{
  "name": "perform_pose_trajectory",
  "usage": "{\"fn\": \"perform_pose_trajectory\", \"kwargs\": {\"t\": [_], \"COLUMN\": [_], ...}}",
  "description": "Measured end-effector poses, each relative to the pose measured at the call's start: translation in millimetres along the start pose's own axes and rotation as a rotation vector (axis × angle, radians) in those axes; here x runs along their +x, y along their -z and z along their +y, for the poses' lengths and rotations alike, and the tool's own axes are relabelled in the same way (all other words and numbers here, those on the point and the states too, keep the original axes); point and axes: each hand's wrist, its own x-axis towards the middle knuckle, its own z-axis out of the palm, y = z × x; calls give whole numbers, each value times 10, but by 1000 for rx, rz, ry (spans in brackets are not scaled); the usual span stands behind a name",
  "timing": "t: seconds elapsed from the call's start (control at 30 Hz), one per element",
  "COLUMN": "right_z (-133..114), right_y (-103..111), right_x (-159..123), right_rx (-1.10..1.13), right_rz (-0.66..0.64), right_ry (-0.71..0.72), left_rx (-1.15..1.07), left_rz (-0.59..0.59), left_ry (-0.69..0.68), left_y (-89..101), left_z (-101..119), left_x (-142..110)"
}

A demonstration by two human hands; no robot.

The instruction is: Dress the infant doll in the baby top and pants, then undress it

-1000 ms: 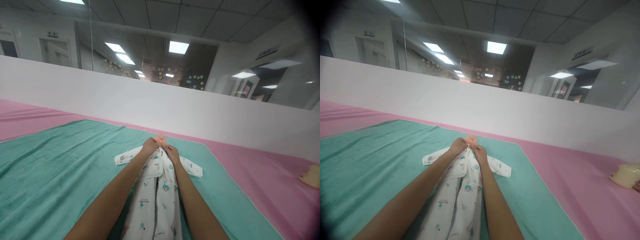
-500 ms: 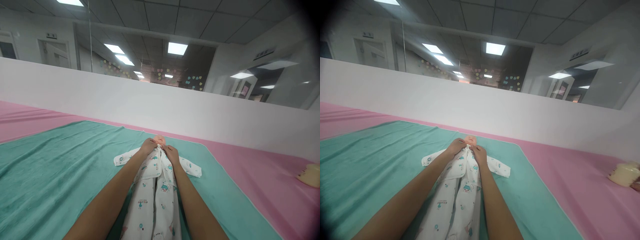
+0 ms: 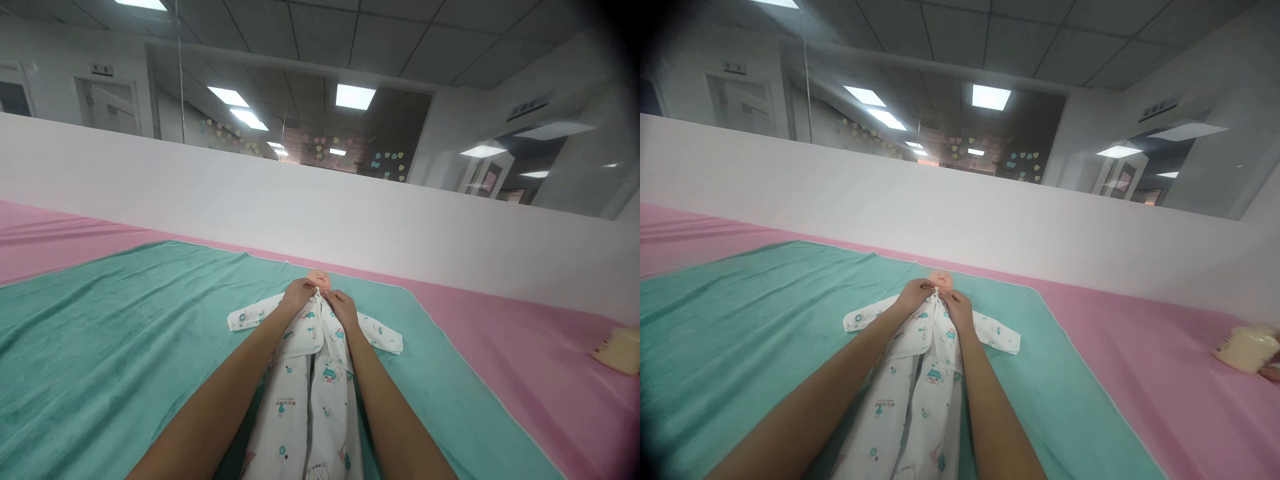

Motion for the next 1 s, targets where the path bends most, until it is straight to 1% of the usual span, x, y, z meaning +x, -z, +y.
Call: {"fn": "perform_pose_trajectory", "kwargs": {"t": [0.13, 0.3, 0.37, 0.43, 0.53, 0.6, 0.67, 0.73, 0.8, 0.9, 0.93, 1.0], "right_z": [22, 50, 41, 27, 10, -5, -36, -88, -155, -257, -287, -335], "right_y": [-8, -28, -20, 15, 108, 167, 194, 183, 145, 101, 101, 130], "right_x": [21, 36, -24, -143, -399, -571, -709, -807, -872, -939, -956, -984], "right_rx": [-1, 22, 35, 30, -46, -112, -154, -200, -276, -414, -459, -542], "right_rz": [-22, -107, -142, -178, -258, -312, -332, -321, -284, -228, -233, -291], "right_ry": [19, 88, 121, 141, 137, 132, 141, 152, 157, 168, 170, 165], "left_rx": [35, 37, 41, 55, 96, 153, 196, 197, 179, 160, 153, 138], "left_rz": [-9, -19, -24, -22, 2, 2, -24, -70, -96, -75, -61, -42], "left_ry": [-40, -43, -44, -58, -89, -142, -208, -256, -295, -343, -349, -351], "left_y": [-1, -24, -38, -51, -56, -36, 8, 64, 113, 148, 150, 151], "left_z": [-13, -29, -26, -23, -35, -56, -80, -95, -98, -93, -92, -90], "left_x": [-7, 8, 4, -26, -154, -300, -476, -646, -774, -862, -870, -873]}}
